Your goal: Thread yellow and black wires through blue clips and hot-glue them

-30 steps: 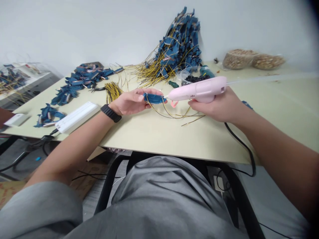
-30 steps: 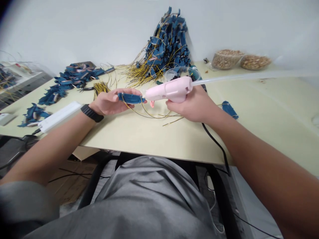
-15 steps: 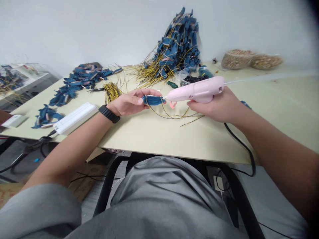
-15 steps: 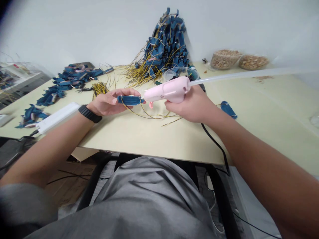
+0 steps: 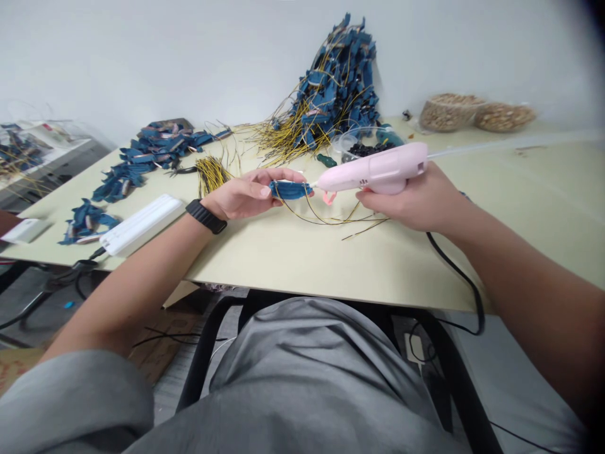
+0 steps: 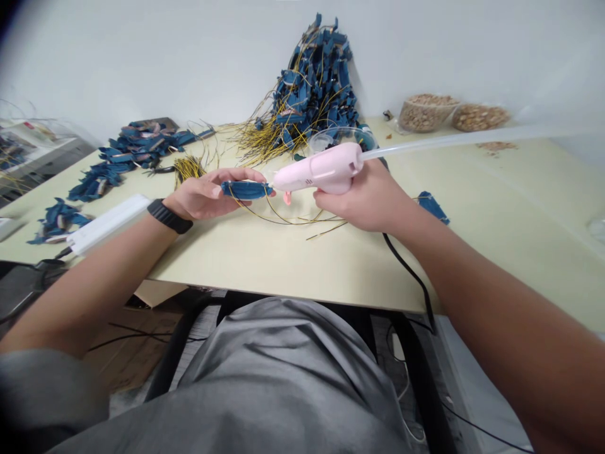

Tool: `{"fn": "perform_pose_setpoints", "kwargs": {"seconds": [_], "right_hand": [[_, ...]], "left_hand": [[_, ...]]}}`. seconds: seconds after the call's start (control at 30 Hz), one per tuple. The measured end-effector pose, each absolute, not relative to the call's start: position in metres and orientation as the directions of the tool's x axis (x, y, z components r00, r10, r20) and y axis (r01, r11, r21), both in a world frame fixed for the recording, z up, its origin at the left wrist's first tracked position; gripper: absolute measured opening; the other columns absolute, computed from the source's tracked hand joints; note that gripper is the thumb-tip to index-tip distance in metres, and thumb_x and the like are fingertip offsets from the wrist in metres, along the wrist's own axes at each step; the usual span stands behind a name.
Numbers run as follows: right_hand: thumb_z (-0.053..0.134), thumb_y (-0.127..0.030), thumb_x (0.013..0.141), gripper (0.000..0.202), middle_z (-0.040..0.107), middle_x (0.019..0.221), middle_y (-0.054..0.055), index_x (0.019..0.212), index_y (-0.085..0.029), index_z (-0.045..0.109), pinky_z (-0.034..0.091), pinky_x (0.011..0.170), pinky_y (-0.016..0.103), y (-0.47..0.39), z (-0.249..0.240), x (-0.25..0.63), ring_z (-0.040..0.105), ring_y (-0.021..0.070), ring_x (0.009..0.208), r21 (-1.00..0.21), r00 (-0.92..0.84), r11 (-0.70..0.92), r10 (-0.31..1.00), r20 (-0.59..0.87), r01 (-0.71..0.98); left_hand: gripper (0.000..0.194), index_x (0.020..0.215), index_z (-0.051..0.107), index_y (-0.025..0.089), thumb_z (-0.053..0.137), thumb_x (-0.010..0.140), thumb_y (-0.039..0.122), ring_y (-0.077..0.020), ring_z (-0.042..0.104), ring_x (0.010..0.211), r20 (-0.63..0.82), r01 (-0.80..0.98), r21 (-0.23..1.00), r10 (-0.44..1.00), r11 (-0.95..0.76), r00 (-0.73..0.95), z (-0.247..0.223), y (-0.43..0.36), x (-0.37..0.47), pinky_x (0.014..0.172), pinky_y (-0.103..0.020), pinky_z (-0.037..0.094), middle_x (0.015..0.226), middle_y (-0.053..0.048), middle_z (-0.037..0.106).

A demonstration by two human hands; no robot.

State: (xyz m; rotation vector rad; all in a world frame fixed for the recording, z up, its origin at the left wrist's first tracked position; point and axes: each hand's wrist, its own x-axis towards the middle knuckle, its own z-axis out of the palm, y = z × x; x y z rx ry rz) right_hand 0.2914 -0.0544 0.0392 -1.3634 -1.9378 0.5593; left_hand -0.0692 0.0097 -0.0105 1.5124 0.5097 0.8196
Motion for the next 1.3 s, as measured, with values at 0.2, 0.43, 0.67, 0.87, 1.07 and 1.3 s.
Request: {"fn": "perform_pose_setpoints", "kwargs": {"seconds": [0.2,0.43,0.67,0.87,1.07,1.3], "right_hand": [[0.091,-0.045,0.076,0.029,0.072,0.082,0.005,0.083,-0.031,0.066,0.066,0.08,0.054,-0.0519,0.0367,0.2922,0.07,0.0336,0.084,-0.669,-0.227,0.375,0.926,0.302,0.642],[0.09,-0.04,0.078,0.025,0.072,0.084,0.004,0.084,-0.031,0.067,0.064,0.084,0.053,-0.0537,0.0399,0.2899,0.071,0.034,0.088,-0.678,-0.222,0.354,0.935,0.277,0.644],[0.089,-0.042,0.076,0.027,0.072,0.085,0.005,0.083,-0.031,0.065,0.062,0.083,0.054,-0.053,0.0401,0.2904,0.069,0.0346,0.087,-0.684,-0.212,0.346,0.938,0.275,0.642],[0.089,-0.043,0.077,0.028,0.072,0.086,0.006,0.086,-0.031,0.065,0.065,0.085,0.055,-0.0514,0.0391,0.2926,0.072,0.036,0.09,-0.67,-0.225,0.355,0.934,0.276,0.651],[0.091,-0.044,0.079,0.031,0.07,0.084,0.007,0.082,-0.031,0.063,0.065,0.083,0.056,-0.0538,0.0423,0.2921,0.069,0.0358,0.088,-0.665,-0.215,0.333,0.942,0.256,0.668],[0.089,-0.038,0.081,0.029,0.067,0.083,0.005,0.082,-0.031,0.061,0.063,0.085,0.055,-0.0534,0.0424,0.2907,0.071,0.0353,0.088,-0.656,-0.206,0.306,0.952,0.228,0.689]], "left_hand": [[0.082,0.138,0.096,0.019,0.111,0.076,0.069,-0.0373,0.09,0.118,0.166,-0.135,0.986,0.736,-0.103,0.656,-0.0099,0.0106,-0.0698,0.106,-0.046,0.064,0.14,-0.02,0.094],[0.08,0.137,0.098,0.021,0.109,0.076,0.072,-0.0339,0.089,0.113,0.195,-0.144,0.981,0.722,-0.132,0.663,-0.0104,0.011,-0.0677,0.096,-0.041,0.064,0.142,-0.019,0.094],[0.081,0.135,0.096,0.019,0.112,0.073,0.067,-0.0402,0.091,0.121,0.168,-0.137,0.985,0.743,-0.103,0.648,-0.0105,0.0104,-0.0683,0.109,-0.048,0.065,0.137,-0.02,0.094],[0.08,0.137,0.095,0.019,0.111,0.075,0.067,-0.0419,0.091,0.124,0.162,-0.13,0.986,0.741,-0.101,0.652,-0.0095,0.0087,-0.0683,0.112,-0.05,0.065,0.138,-0.02,0.094],[0.08,0.138,0.097,0.021,0.11,0.077,0.071,-0.0379,0.091,0.118,0.186,-0.132,0.982,0.73,-0.132,0.658,-0.0094,0.0097,-0.0689,0.104,-0.046,0.067,0.141,-0.019,0.094],[0.08,0.138,0.096,0.019,0.113,0.077,0.069,-0.0419,0.091,0.128,0.186,-0.146,0.982,0.722,-0.118,0.666,-0.0092,0.0095,-0.0663,0.113,-0.05,0.066,0.139,-0.02,0.095]]}}
